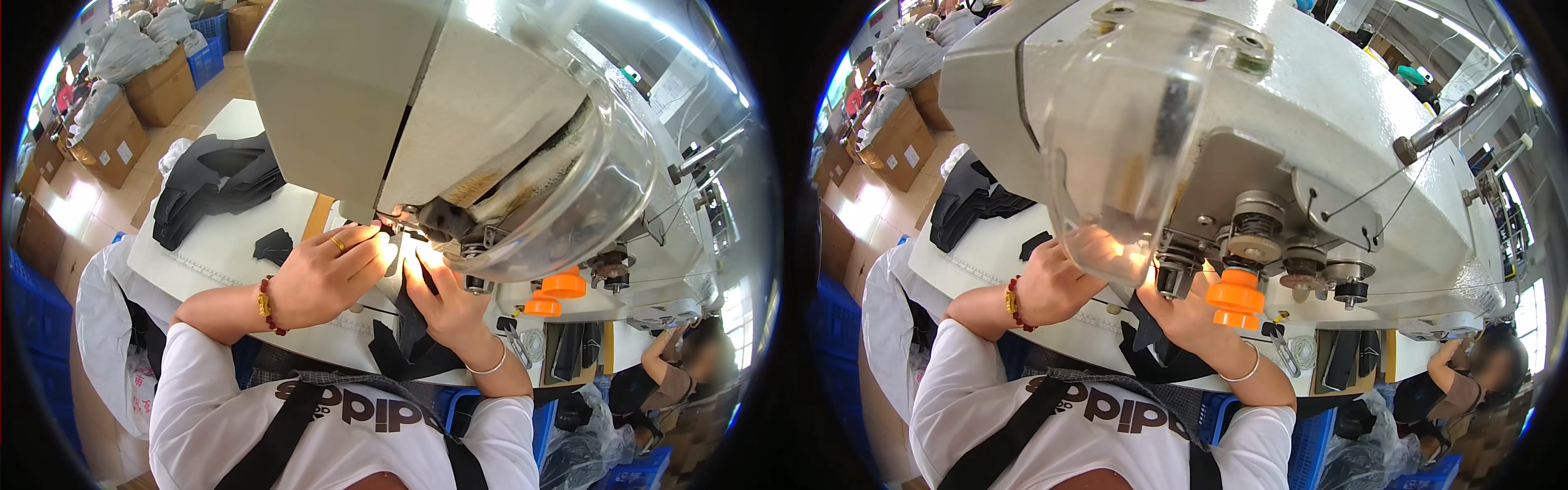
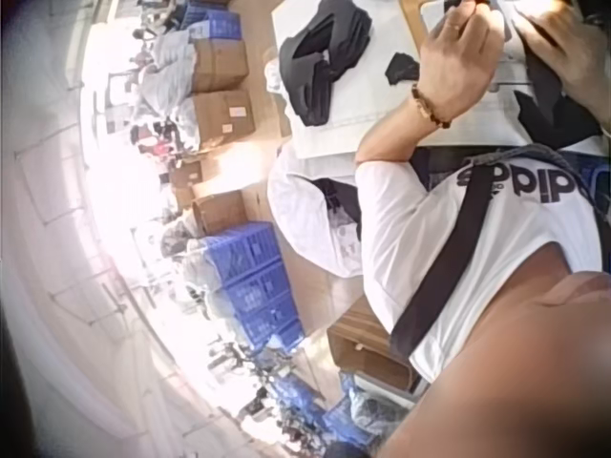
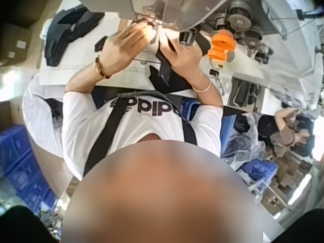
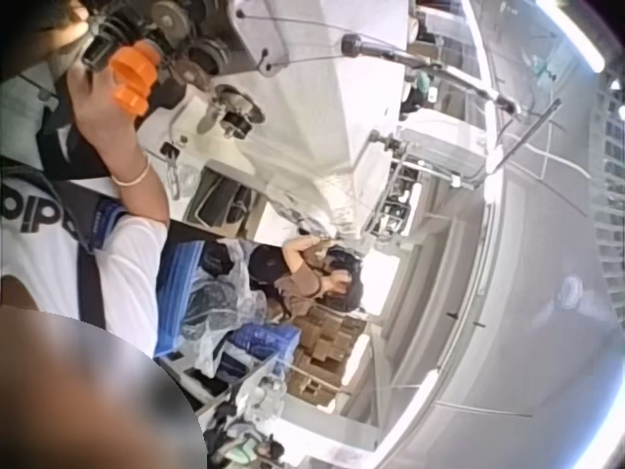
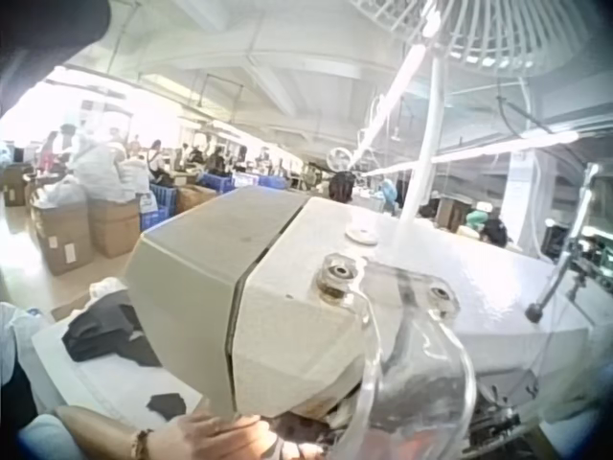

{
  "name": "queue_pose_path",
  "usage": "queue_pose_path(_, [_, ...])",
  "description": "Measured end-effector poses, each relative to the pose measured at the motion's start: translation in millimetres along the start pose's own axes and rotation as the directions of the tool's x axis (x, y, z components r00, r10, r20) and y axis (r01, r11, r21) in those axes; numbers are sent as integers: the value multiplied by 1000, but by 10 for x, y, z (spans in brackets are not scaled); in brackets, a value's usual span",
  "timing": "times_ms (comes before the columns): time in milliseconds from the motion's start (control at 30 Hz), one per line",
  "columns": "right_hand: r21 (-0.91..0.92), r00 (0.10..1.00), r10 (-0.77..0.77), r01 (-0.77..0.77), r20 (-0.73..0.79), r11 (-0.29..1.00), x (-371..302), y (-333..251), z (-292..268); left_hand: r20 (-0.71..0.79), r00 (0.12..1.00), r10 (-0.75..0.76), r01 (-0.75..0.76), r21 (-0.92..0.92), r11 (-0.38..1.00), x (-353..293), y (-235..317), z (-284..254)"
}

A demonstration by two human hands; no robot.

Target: Sew together the upper components of a shoe using an industrial sewing machine.

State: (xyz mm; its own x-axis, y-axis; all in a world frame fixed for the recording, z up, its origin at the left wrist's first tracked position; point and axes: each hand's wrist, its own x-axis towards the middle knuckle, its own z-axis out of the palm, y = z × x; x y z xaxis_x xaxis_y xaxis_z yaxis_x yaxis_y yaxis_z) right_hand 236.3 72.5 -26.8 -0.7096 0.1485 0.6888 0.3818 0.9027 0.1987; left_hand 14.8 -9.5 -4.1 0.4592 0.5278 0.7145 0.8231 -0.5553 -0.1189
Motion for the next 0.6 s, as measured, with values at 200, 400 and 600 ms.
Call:
queue_pose_path(200, [-68,1000,3,-4,-12,998,-3,22,48,32,999,-41,43,-55,998,-48,-82,63])
queue_pose_path(400, [-137,1000,-9,10,3,991,-22,64,-3,39,998,-54,58,-87,995,-1,-106,17])
queue_pose_path(600, [-10,995,-93,93,34,996,-60,50,-127,118,990,-72,88,-142,986,4,-137,-82])
